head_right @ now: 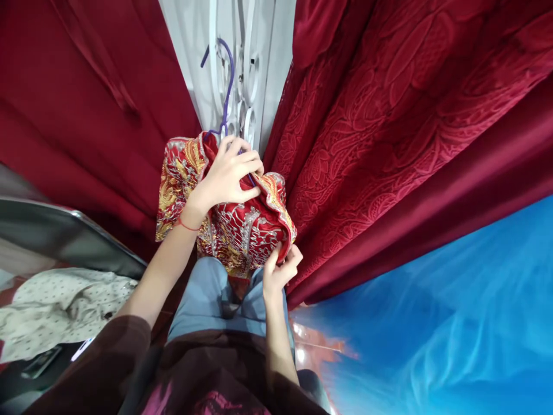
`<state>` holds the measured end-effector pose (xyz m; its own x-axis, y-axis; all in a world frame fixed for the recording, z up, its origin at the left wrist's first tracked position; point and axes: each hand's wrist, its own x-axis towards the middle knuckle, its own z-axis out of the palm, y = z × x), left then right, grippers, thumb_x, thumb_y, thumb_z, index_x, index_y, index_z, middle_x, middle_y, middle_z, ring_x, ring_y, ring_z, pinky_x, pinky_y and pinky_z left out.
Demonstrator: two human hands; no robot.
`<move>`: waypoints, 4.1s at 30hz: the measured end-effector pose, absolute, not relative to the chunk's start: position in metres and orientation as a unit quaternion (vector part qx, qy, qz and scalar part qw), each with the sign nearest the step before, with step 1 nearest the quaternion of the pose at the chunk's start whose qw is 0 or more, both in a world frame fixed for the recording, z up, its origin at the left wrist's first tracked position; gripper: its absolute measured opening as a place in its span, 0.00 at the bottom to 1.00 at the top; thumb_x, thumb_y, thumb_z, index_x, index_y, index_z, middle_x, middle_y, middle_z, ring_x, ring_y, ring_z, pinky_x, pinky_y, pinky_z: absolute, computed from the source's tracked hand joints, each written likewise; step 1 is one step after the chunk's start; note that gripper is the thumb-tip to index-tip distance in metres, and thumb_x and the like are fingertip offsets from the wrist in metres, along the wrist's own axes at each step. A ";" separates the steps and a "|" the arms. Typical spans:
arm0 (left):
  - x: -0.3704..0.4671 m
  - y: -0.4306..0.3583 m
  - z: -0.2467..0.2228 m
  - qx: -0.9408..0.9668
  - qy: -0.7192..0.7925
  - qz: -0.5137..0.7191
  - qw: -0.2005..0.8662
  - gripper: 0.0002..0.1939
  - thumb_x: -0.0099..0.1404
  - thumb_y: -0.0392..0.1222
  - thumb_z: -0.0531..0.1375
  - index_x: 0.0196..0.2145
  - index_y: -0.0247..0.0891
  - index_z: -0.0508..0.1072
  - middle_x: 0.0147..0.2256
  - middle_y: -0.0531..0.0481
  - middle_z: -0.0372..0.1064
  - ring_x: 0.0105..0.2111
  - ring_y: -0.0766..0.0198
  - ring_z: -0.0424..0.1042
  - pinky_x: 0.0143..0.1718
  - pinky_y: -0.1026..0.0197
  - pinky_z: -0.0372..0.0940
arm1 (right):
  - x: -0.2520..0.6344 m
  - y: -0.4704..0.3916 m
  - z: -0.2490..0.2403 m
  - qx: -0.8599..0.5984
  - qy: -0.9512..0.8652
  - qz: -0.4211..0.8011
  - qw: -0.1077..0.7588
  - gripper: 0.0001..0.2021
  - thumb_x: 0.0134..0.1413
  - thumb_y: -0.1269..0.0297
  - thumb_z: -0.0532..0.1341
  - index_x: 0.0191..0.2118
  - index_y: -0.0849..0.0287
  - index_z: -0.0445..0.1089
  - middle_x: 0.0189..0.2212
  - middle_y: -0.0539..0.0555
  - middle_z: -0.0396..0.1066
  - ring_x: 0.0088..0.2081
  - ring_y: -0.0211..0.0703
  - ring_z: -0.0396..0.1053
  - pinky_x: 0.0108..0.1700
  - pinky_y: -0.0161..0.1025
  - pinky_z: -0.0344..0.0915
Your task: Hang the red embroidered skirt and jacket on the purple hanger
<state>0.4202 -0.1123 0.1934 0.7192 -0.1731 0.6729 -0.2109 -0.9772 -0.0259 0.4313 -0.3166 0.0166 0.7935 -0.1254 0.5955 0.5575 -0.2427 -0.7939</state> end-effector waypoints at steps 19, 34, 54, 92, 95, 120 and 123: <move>0.467 -0.116 0.176 0.915 0.019 0.402 0.038 0.12 0.59 0.45 0.66 0.38 0.36 0.76 0.39 0.40 0.75 0.52 0.40 0.67 0.61 0.32 0.52 | 0.429 -0.313 0.098 -0.744 -0.180 -0.269 0.585 0.10 0.64 0.57 0.58 0.44 0.57 0.67 0.32 0.53 0.71 0.29 0.40 0.69 0.32 0.35 0.62; 0.392 -0.117 0.159 0.870 0.127 0.472 0.059 0.29 0.64 0.42 0.62 0.61 0.45 0.61 0.66 0.37 0.54 0.69 0.41 0.48 0.66 0.32 0.47 | 0.453 -0.271 0.054 -0.814 -0.294 -0.198 0.459 0.11 0.58 0.55 0.60 0.39 0.58 0.65 0.25 0.47 0.65 0.25 0.38 0.64 0.32 0.35 0.60; 0.334 -0.089 0.143 0.818 0.190 0.469 0.274 0.21 0.72 0.53 0.52 0.23 0.40 0.64 0.19 0.54 0.62 0.20 0.66 0.62 0.29 0.61 0.59 | 0.413 -0.213 0.147 -0.714 -0.336 -0.203 0.579 0.06 0.61 0.63 0.50 0.34 0.55 0.61 0.25 0.51 0.62 0.26 0.41 0.59 0.32 0.39 0.59; 0.291 -0.019 0.129 0.880 0.169 0.390 0.213 0.17 0.65 0.55 0.63 0.42 0.39 0.72 0.41 0.45 0.75 0.40 0.59 0.74 0.42 0.58 0.68 | 0.463 -0.285 0.120 -0.713 -0.436 -0.377 0.400 0.15 0.63 0.51 0.59 0.33 0.57 0.69 0.31 0.56 0.72 0.36 0.46 0.68 0.44 0.43 0.61; 0.301 0.019 0.148 0.853 0.175 0.472 0.138 0.29 0.59 0.55 0.68 0.53 0.39 0.69 0.56 0.38 0.68 0.56 0.51 0.66 0.57 0.51 0.61 | 0.507 -0.309 0.124 -0.724 -0.427 -0.396 0.370 0.23 0.57 0.43 0.63 0.47 0.58 0.71 0.45 0.63 0.72 0.47 0.55 0.68 0.51 0.51 0.62; 0.302 -0.040 0.122 0.732 0.417 0.520 0.143 0.22 0.61 0.63 0.62 0.28 0.39 0.69 0.24 0.55 0.64 0.27 0.66 0.62 0.35 0.64 0.58 | 0.608 -0.261 0.072 -0.775 -0.393 -0.189 0.457 0.40 0.60 0.38 0.54 0.67 0.66 0.50 0.61 0.72 0.57 0.63 0.58 0.59 0.64 0.57 0.57; 0.305 -0.043 0.113 0.736 0.397 0.530 0.140 0.25 0.61 0.63 0.62 0.43 0.39 0.72 0.40 0.45 0.72 0.44 0.56 0.71 0.51 0.57 0.62 | 0.592 -0.263 0.055 -0.775 -0.379 -0.228 0.452 0.43 0.60 0.41 0.54 0.69 0.66 0.42 0.66 0.74 0.48 0.68 0.61 0.50 0.68 0.60 0.49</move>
